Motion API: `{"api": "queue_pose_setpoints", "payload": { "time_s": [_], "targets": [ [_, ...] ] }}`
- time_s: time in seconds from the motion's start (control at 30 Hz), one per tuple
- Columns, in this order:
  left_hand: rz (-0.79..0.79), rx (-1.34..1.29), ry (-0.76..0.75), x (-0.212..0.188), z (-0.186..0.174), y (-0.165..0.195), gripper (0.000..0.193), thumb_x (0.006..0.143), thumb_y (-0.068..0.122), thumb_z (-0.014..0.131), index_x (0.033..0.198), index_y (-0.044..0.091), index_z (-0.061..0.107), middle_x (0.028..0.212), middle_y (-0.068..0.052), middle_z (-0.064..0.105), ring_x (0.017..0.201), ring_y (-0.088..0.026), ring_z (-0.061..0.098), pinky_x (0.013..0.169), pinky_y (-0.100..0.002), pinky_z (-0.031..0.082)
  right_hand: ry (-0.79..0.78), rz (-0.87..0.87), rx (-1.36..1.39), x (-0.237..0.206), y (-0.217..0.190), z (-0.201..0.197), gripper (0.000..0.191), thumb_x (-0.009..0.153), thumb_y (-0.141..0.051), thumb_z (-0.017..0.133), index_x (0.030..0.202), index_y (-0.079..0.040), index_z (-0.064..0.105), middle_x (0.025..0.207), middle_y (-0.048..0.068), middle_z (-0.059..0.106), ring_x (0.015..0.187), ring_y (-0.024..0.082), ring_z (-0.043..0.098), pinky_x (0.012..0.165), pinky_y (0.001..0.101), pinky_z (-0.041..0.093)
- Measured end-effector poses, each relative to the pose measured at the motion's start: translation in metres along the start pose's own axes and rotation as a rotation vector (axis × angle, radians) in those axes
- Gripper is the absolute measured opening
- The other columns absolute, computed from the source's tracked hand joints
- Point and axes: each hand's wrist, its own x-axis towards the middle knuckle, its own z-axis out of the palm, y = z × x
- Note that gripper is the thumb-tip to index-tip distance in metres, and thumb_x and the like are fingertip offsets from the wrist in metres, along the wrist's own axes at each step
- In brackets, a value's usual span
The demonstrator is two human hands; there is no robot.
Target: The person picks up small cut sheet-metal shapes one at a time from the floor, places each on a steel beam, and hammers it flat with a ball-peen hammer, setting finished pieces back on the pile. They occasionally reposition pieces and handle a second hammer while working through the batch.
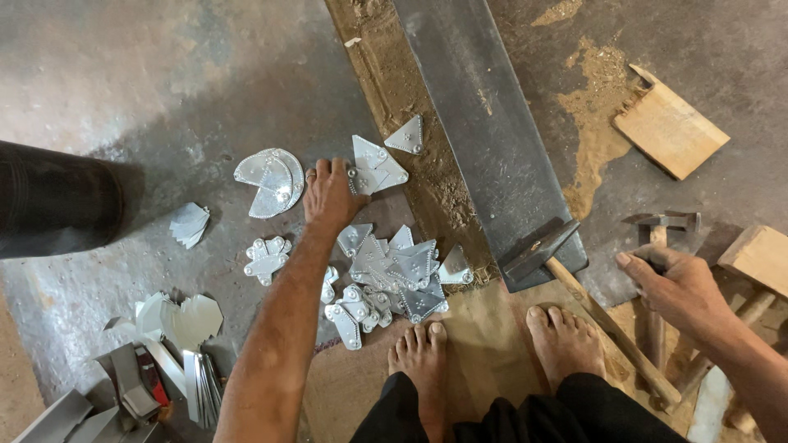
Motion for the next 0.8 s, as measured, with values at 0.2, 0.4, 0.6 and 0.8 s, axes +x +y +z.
{"api": "queue_pose_setpoints", "payload": {
  "time_s": [0.2,0.4,0.6,0.8],
  "targets": [
    [0.093,-0.305,0.018,-0.011,0.015,-0.011,0.052,0.082,0.017,0.083,0.125,0.008,0.054,0.097,-0.017,0.074,0.090,-0.036,0.072,0.079,-0.044,0.057,-0.025,-0.044,-0.066,0.016,0.021,0.003,0.046,0.098,-0.040,0.062,0.123,-0.002,0.072,0.080,0.019,0.070,0.068,0.028,0.062,0.060,0.0447,0.052],
    [0.111,-1.007,-0.077,-0.032,0.019,-0.007,0.015,0.100,0.012,0.074,0.109,0.000,0.069,0.099,-0.016,0.074,0.083,-0.020,0.074,0.074,-0.035,0.062,-0.041,-0.869,-0.560,0.014,0.041,0.030,0.078,0.077,-0.064,0.073,0.115,0.004,0.067,0.115,0.030,0.067,0.098,0.047,0.069,0.081,0.0552,0.057],
    [-0.101,-1.268,-0.342,-0.060,-0.010,0.043,0.019,0.093,0.011,0.064,0.112,0.008,0.066,0.098,-0.007,0.075,0.077,-0.014,0.074,0.070,-0.030,0.066,-0.264,-0.460,-0.603,-0.011,0.017,0.024,0.056,0.087,-0.059,0.065,0.102,-0.005,0.070,0.099,0.016,0.071,0.088,0.029,0.072,0.082,0.0440,0.058],
    [0.188,-1.016,-0.315,-0.113,0.003,0.106,0.027,0.086,0.004,0.077,0.112,0.004,0.070,0.091,-0.004,0.075,0.078,-0.010,0.068,0.066,-0.026,0.057,-0.135,-0.751,0.082,-0.021,-0.028,0.014,0.041,0.095,-0.038,0.065,0.113,-0.002,0.073,0.094,0.010,0.078,0.081,0.019,0.071,0.070,0.0358,0.057]
  ]
}}
